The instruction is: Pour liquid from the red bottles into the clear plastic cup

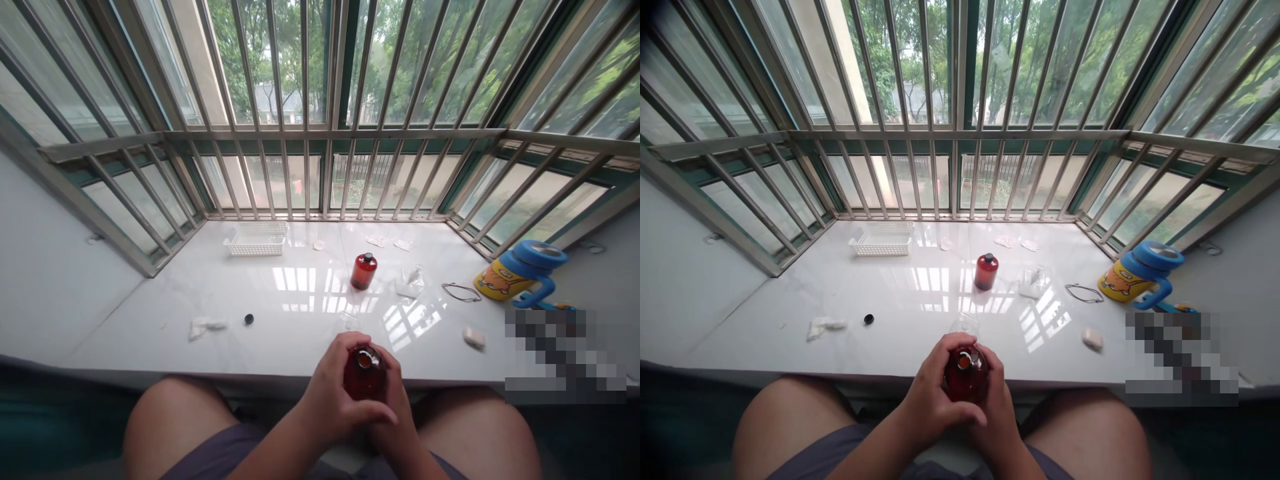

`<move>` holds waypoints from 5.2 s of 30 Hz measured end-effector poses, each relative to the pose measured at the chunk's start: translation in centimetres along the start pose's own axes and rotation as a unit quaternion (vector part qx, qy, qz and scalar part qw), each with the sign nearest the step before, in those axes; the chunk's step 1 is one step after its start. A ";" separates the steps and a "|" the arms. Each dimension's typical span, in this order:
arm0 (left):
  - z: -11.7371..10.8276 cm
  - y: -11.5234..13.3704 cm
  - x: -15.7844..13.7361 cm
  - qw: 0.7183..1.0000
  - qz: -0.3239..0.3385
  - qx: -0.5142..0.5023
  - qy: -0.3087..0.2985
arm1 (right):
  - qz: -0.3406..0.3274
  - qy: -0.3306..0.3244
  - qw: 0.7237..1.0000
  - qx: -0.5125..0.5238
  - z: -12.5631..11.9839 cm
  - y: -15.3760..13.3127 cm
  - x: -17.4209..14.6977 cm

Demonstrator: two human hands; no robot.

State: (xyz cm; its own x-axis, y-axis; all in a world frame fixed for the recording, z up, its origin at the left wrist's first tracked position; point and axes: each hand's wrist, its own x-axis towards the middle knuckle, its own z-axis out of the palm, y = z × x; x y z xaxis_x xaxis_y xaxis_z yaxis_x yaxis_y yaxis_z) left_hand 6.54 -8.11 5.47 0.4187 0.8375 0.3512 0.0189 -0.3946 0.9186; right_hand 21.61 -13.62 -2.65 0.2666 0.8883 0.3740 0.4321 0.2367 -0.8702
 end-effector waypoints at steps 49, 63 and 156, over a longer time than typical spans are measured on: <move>-7.3 -4.1 1.1 0.980 -0.104 0.168 -0.024 | -0.111 -0.051 0.981 -0.152 -3.0 2.6 7.7; -6.7 -3.3 0.7 0.986 -0.074 0.149 -0.005 | -0.275 -0.092 0.897 -0.334 -4.9 -0.8 10.5; -6.3 -6.3 0.2 0.983 -0.174 0.058 -0.005 | -0.319 -0.092 0.858 -0.393 -5.5 -3.0 12.6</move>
State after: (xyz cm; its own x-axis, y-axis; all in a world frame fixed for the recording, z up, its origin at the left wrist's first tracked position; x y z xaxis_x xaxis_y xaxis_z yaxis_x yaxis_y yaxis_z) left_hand 0.76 -3.11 0.91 0.3779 0.9257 0.0162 0.2659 -0.1253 0.9558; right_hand 28.44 -5.28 6.42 -0.3496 0.7405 0.5740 0.9056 0.4241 0.0043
